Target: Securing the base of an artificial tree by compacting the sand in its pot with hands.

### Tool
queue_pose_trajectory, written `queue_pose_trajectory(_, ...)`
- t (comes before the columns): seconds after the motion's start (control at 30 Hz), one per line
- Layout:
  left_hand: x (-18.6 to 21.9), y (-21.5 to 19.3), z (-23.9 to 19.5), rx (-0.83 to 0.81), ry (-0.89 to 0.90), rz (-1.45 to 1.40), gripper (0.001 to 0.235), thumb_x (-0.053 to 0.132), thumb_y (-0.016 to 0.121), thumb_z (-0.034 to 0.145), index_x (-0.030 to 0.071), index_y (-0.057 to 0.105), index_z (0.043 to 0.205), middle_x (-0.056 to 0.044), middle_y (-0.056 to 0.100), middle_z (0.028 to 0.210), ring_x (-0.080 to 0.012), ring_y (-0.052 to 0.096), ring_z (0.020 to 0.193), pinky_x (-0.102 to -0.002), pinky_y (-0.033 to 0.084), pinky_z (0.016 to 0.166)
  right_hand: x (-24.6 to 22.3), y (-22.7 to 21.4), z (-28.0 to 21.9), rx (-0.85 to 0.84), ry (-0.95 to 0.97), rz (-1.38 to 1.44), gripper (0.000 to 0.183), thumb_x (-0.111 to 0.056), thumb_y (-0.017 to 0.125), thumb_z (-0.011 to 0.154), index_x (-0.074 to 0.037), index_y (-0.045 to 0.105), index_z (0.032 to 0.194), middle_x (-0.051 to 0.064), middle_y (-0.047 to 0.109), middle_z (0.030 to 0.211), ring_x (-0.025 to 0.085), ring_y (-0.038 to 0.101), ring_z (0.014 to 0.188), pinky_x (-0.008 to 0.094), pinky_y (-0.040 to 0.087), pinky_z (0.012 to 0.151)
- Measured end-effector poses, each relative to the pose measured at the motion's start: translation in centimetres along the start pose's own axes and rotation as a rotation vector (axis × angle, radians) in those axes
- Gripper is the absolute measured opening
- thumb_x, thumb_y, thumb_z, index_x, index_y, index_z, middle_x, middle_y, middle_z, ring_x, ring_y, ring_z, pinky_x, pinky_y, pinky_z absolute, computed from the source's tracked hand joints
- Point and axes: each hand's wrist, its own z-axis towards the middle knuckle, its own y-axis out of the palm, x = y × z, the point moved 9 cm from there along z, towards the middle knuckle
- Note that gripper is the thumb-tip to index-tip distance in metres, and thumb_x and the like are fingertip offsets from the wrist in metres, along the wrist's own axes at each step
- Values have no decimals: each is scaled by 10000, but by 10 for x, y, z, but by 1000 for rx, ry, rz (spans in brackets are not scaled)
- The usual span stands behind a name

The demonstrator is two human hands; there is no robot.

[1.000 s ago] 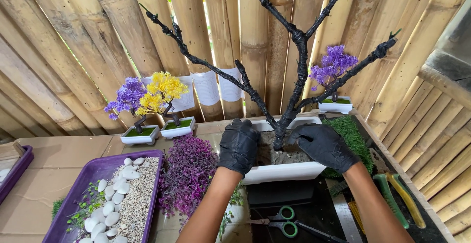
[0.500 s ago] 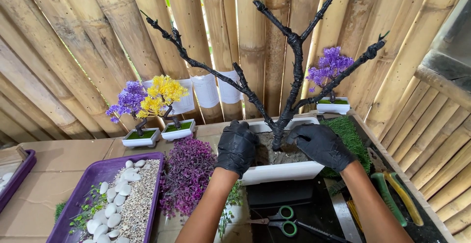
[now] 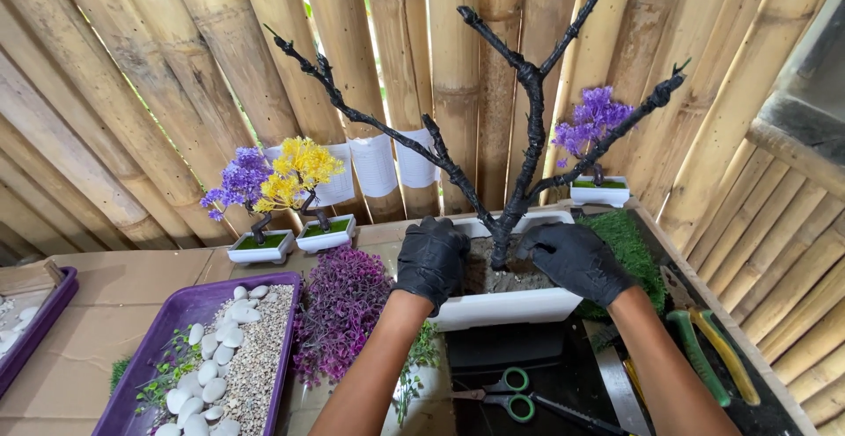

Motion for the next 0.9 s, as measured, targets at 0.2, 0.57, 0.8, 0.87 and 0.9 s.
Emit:
queue_pose_trajectory(0.2, -6, 20, 15, -87, 39, 119, 218, 225, 755, 774, 56, 755, 912, -153, 697, 780, -363, 722, 757, -444, 606, 602, 42, 8, 13, 1, 64, -83, 344, -334, 676, 933, -202, 791, 1230, 151, 742, 1268, 414, 620, 1248, 518, 528, 1059)
queue_pose_trajectory(0.57, -6, 79, 32, -73, 254, 86, 333, 349, 686, 851, 91, 714, 1060, -130, 697, 936, -343, 687, 881, -445, 561, 771, -4, -1, -5, 9, 72, 17, 319, -254, 642, 960, -152, 792, 1222, 235, 747, 1198, 490, 631, 1183, 589, 535, 1019)
queue_pose_trajectory(0.8, -14, 100, 40, -39, 443, 92, 425, 447, 631, 911, 120, 682, 1177, -111, 697, 1058, -327, 659, 979, -445, 525, 905, -6, -4, 1, 0, 72, 2, 296, -251, 644, 953, -170, 806, 1187, 217, 767, 1155, 469, 652, 1158, 567, 549, 1003)
queue_pose_trajectory(0.87, -18, 104, 33, -28, 483, 101, 443, 467, 620, 923, 125, 676, 1200, -107, 697, 1083, -323, 653, 999, -445, 518, 931, -11, -5, -2, 2, 76, -12, 292, -263, 646, 945, -179, 812, 1171, 209, 772, 1151, 464, 649, 1163, 561, 549, 1009)
queue_pose_trajectory(0.9, -19, 106, 30, -21, 521, 107, 462, 486, 609, 935, 131, 669, 1224, -104, 697, 1107, -320, 648, 1019, -446, 511, 958, -13, -5, -4, 1, 85, -25, 289, -276, 648, 936, -188, 817, 1154, 201, 776, 1147, 460, 646, 1168, 556, 550, 1016)
